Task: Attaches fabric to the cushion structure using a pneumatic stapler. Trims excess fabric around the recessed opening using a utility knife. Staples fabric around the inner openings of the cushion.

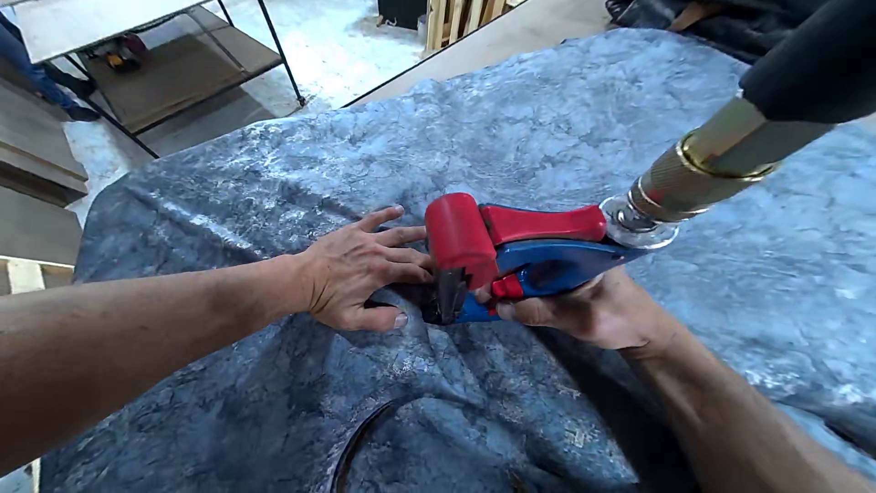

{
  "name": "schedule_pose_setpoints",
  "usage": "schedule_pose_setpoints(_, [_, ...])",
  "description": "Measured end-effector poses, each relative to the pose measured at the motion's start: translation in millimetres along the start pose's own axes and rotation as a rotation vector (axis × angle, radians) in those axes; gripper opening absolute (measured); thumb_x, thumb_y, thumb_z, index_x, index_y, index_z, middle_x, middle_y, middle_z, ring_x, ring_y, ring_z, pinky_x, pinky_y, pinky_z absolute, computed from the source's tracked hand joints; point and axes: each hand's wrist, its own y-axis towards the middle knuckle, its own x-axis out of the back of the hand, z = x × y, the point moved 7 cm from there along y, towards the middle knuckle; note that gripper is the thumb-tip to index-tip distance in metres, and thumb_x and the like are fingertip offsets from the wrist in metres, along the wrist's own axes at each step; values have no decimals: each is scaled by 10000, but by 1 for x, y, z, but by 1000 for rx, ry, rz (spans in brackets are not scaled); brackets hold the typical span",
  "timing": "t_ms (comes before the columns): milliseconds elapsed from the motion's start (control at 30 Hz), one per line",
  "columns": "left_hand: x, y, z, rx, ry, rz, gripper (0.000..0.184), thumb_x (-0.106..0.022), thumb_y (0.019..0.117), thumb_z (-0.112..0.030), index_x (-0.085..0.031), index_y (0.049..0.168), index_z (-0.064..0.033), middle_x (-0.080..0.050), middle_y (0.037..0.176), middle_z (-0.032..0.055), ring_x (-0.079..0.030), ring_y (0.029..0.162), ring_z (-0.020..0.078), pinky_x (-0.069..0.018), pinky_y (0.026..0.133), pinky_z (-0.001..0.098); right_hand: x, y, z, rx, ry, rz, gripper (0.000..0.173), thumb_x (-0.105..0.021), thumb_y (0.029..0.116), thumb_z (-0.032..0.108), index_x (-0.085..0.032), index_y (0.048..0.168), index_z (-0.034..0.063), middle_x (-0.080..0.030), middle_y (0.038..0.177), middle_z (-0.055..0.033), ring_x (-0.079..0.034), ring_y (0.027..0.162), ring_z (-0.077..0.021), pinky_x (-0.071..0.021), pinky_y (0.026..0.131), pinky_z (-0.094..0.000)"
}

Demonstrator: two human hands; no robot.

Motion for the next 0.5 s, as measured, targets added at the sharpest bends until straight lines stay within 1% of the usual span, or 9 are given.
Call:
schedule_pose_setpoints(67, [1, 1, 0, 6, 9, -4, 678, -294, 950, -667, -684, 1317, -251, -631, 1426, -69, -406, 1488, 192, -145, 1275, 550, 0, -2, -1, -18, 13, -31, 306, -791, 784, 64, -703, 1077, 73, -766, 929, -34, -746, 854, -149, -645, 782, -292])
schedule_pose_setpoints(100, [0, 1, 0, 6, 20, -5, 677, -297, 946, -668, -683, 1317, -254, -633, 1423, -69, -412, 1484, 194, -142, 1277, 552, 0, -2, -1, -13, 11, -40, 318, -792, 782, 55, -696, 1085, 69, -768, 933, -37, -747, 855, -151, -646, 784, -295])
schedule_pose_setpoints(167, [-1, 1, 1, -2, 28, -22, 677, -286, 953, -668, -672, 1334, -262, -621, 1437, -74, -401, 1491, 192, -140, 1279, 557, 2, -2, 2, 14, -12, -60, 348, -798, 772, 47, -691, 1103, 66, -777, 960, -33, -754, 880, -144, -649, 804, -293])
schedule_pose_setpoints(267, [-3, 0, 1, -3, 17, -27, 683, -263, 963, -666, -643, 1374, -275, -600, 1460, -91, -380, 1504, 188, -173, 1269, 562, 3, -2, 3, 39, -44, -83, 346, -800, 779, 50, -683, 1105, 70, -776, 973, -31, -754, 889, -151, -650, 812, -295])
schedule_pose_setpoints(300, [-4, 0, 1, -1, 17, -24, 685, -269, 960, -664, -638, 1382, -270, -595, 1467, -84, -381, 1504, 191, -180, 1266, 562, 4, -2, 2, 35, -38, -86, 342, -800, 787, 52, -679, 1107, 67, -780, 975, -45, -760, 885, -169, -654, 807, -305])
schedule_pose_setpoints(367, [-3, 1, 1, -6, 30, -23, 687, -271, 962, -660, -630, 1390, -261, -582, 1485, -71, -380, 1506, 202, -188, 1261, 561, 4, -2, 3, 49, -54, -91, 352, -802, 793, 69, -671, 1119, 84, -783, 990, -33, -761, 893, -159, -653, 810, -296])
schedule_pose_setpoints(433, [1, 0, -1, -15, 36, -53, 664, -293, 963, -643, -648, 1359, -245, -601, 1465, -53, -407, 1490, 216, -208, 1253, 564, 4, -1, 3, 63, -64, -90, 365, -804, 802, 88, -659, 1137, 106, -781, 1000, -20, -760, 899, -150, -651, 814, -288])
schedule_pose_setpoints(500, [4, 0, -3, -15, 40, -78, 641, -303, 965, -630, -667, 1320, -240, -623, 1435, -46, -420, 1480, 222, -216, 1248, 560, 5, -2, 1, 56, -73, -110, 329, -811, 809, 120, -686, 1114, 112, -780, 984, -24, -758, 881, -157, -653, 795, -299])
